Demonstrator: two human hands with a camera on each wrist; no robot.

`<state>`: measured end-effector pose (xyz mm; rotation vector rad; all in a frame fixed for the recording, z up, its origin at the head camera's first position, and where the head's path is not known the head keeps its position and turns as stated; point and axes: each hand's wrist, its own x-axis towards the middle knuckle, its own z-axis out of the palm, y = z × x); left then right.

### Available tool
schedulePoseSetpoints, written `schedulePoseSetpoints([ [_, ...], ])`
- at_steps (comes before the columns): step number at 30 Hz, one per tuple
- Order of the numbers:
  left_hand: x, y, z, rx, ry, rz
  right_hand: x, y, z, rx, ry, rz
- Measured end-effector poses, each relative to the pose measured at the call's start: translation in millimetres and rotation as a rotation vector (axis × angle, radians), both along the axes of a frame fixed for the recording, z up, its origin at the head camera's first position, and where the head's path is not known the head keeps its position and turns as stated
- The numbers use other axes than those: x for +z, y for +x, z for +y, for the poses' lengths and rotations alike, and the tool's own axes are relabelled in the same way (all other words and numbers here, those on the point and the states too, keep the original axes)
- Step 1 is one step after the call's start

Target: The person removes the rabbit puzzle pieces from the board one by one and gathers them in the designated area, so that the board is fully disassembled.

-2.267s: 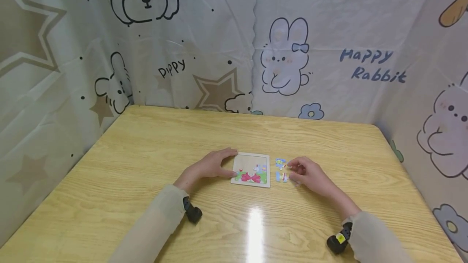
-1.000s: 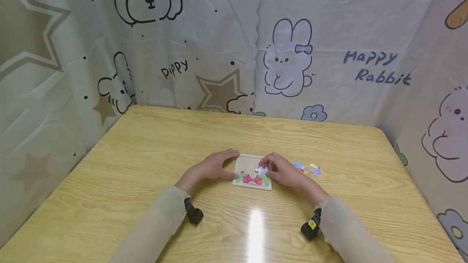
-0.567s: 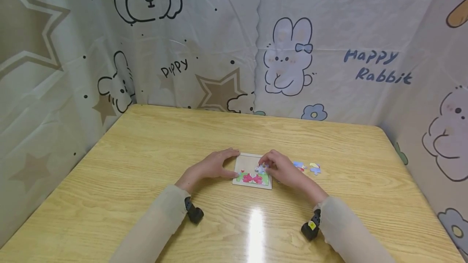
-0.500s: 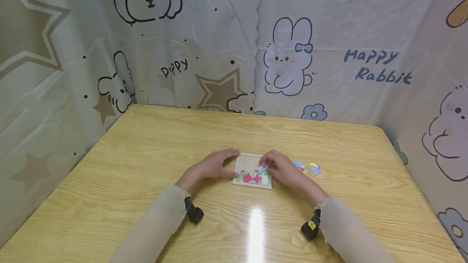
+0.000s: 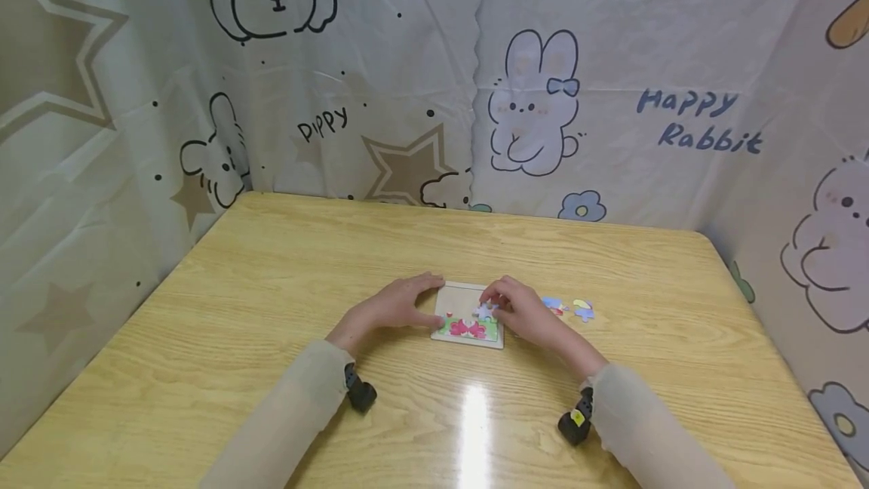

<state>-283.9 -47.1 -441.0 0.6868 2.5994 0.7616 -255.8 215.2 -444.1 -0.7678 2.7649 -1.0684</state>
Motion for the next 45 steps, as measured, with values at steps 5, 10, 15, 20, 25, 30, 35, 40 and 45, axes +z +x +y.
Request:
schedulePoseSetpoints([
  [5, 0.0, 3.8, 12.9, 0.031, -0.052, 0.088, 1.1, -0.9, -0.8, 0.003, 0.021, 0.023],
  [10, -1.8, 11.7, 29.9, 0.116, -0.098, 0.133, 1.7, -2.0, -0.3, 0.008, 0.039, 0.038],
  [15, -3.6, 20.4, 44.5, 0.208, -0.120, 0.168, 0.9, -2.2, 0.2, 0.013, 0.043, 0.052],
  [20, -4.6, 28.1, 54.1, 0.241, -0.169, 0.233, -0.9, -2.2, -0.8, 0.020, 0.040, 0.072],
  [25, -0.1, 32.8, 57.0, 0.254, -0.204, 0.243, -1.2, -2.5, -1.6, 0.021, 0.031, 0.065],
  [30, 2.7, 33.5, 58.6, 0.270, -0.190, 0.227, -0.3, -0.9, -0.5, 0.011, -0.004, 0.073],
  [35, 2.6, 34.2, 58.8, 0.279, -0.170, 0.219, -2.3, 1.7, 3.4, -0.028, -0.060, 0.040],
  [40, 1.5, 35.6, 57.3, 0.283, -0.166, 0.226, -2.7, 4.9, 9.9, -0.072, -0.098, -0.031],
  [45, -3.5, 34.2, 57.1, 0.283, -0.181, 0.244, -0.4, 9.8, 20.4, -0.100, -0.093, -0.061],
])
